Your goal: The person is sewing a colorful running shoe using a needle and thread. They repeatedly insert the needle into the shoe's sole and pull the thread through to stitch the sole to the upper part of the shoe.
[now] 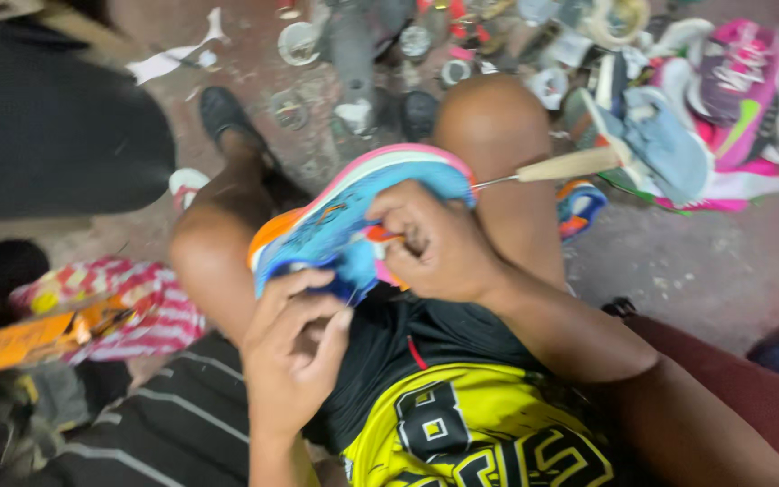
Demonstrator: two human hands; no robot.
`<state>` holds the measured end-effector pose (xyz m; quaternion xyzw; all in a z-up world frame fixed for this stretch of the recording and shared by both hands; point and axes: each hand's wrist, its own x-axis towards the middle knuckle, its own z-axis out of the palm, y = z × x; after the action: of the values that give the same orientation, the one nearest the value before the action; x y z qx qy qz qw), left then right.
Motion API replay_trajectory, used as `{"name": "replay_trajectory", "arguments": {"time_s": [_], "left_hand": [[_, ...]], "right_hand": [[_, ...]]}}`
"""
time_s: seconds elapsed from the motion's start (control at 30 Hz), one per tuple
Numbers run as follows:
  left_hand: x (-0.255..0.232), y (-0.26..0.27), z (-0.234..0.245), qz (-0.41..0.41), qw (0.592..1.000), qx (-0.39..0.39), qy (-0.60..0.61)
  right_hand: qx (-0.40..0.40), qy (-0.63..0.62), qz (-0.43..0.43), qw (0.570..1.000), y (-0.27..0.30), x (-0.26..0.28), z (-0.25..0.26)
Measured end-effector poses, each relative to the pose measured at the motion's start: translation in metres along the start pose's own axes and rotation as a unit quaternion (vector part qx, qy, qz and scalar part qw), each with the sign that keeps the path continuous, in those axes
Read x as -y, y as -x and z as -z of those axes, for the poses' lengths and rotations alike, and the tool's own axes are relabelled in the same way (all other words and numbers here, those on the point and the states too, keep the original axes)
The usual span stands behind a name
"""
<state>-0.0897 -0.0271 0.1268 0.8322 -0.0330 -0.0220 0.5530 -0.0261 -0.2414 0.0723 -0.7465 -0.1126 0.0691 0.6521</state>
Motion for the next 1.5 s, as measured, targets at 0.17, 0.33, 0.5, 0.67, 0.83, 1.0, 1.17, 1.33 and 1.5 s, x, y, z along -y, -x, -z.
{"name": "replay_trajectory", "arguments": {"time_s": [0.17, 0.33, 0.5, 0.67, 0.83, 1.0, 1.17, 1.33, 1.5], "left_hand": [[0.025, 0.006, 0.000, 0.023, 0.903, 0.062, 0.425], [0.023, -0.012, -0.013, 0.200, 0.968, 0.037, 0.150], [0.024, -0.025, -0.020, 0.048, 0.975, 0.058, -0.208], [0.054, -0.028, -0.022, 0.036, 0.946, 0.156, -0.280], [0.075, -0.030, -0.016, -0.022, 0.948, 0.167, -0.271], [0.093, -0.034, -0.014, -0.004, 0.927, 0.184, -0.327], [0.127, -0.029, -0.014, 0.029, 0.965, 0.220, -0.139], [0.144, -0.030, -0.004, 0.028, 0.963, 0.240, -0.124], [0.136, -0.036, -0.007, 0.027, 0.963, 0.243, -0.114]], "right_hand": [[0.014, 0.058, 0.026, 0.998, -0.003, 0.013, -0.001], [0.031, 0.078, 0.070, 0.994, -0.007, 0.018, 0.000], [0.045, 0.092, 0.108, 0.989, -0.005, 0.018, -0.010], [0.046, 0.119, 0.165, 0.978, -0.002, 0.019, -0.022], [0.046, 0.062, 0.262, 0.962, -0.004, 0.021, -0.026], [0.098, 0.054, 0.155, 0.981, -0.003, 0.016, -0.022], [0.082, 0.014, 0.257, 0.963, 0.000, 0.015, -0.022], [0.148, 0.042, 0.252, 0.955, -0.001, 0.011, -0.020], [0.180, 0.096, 0.219, 0.954, -0.004, 0.024, -0.011]]}}
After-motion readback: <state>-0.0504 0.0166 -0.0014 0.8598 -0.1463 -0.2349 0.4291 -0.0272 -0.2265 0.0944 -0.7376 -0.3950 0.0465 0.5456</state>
